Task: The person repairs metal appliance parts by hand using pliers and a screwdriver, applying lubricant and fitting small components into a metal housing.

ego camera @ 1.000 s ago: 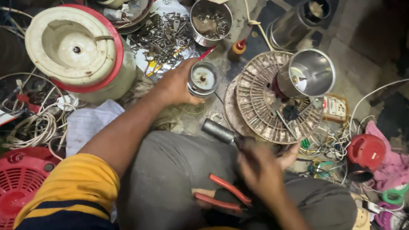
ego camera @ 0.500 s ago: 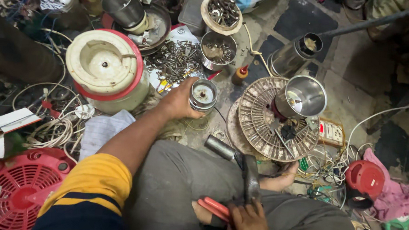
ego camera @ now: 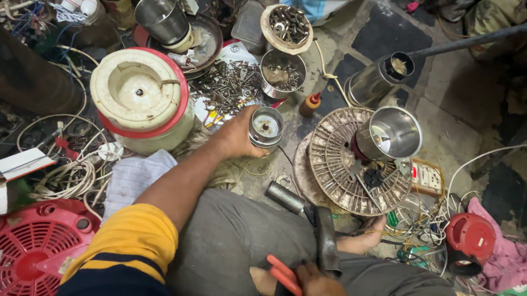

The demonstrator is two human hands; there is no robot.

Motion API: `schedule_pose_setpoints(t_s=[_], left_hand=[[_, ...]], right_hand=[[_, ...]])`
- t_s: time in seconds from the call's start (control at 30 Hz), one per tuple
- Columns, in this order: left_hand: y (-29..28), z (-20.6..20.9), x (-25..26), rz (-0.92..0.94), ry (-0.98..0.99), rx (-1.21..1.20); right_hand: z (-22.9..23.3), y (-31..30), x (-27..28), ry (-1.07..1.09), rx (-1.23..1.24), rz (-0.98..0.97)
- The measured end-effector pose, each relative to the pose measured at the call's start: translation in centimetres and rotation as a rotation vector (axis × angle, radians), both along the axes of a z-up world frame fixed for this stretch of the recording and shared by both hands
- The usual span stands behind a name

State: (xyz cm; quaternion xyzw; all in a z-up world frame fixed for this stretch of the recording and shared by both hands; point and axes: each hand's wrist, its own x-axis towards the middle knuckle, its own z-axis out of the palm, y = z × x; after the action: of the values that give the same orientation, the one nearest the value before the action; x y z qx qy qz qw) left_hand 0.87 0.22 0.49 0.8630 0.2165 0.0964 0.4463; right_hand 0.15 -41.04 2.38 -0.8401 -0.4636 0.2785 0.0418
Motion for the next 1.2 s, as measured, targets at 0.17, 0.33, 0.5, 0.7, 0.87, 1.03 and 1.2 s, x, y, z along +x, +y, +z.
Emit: schedule_pose_setpoints(t_s=[0.17, 0.33, 0.5, 0.7, 0.87, 1.03, 1.2], left_hand=[[-0.2, 0.2, 0.0, -0.028, 0.041, 0.040], [0.0, 0.6, 0.3, -0.029, -0.043, 0.049], [0.0, 0.6, 0.5, -0.026, 0.071, 0.010], [0.6, 0.1, 0.6, 0.002, -0.022, 0.045], [0.4, -0.2, 0.8, -0.037, -0.015, 0.076], [0.6, -0.7, 0.9, -0.065, -0.053, 0.091], [0.6, -0.4, 0.9, -0.049, -0.022, 0.039]], right_hand=[[3.9, 2.3, 3.3, 0.292, 0.356, -0.454], [11.4, 9.4, 12.0, 0.686, 0.676, -0.584], [13.9, 18.5, 13.4, 0.536, 0.949, -0.327], [13.5, 25.4, 14.7, 0.267, 1.036, -0.253], [12.5, 27.6, 15.3, 0.246, 1.152, -0.195], [10.3, 28.9, 14.8, 0.156, 1.108, -0.168], [9.2, 29.6, 15.2, 0.155, 0.985, -0.189]])
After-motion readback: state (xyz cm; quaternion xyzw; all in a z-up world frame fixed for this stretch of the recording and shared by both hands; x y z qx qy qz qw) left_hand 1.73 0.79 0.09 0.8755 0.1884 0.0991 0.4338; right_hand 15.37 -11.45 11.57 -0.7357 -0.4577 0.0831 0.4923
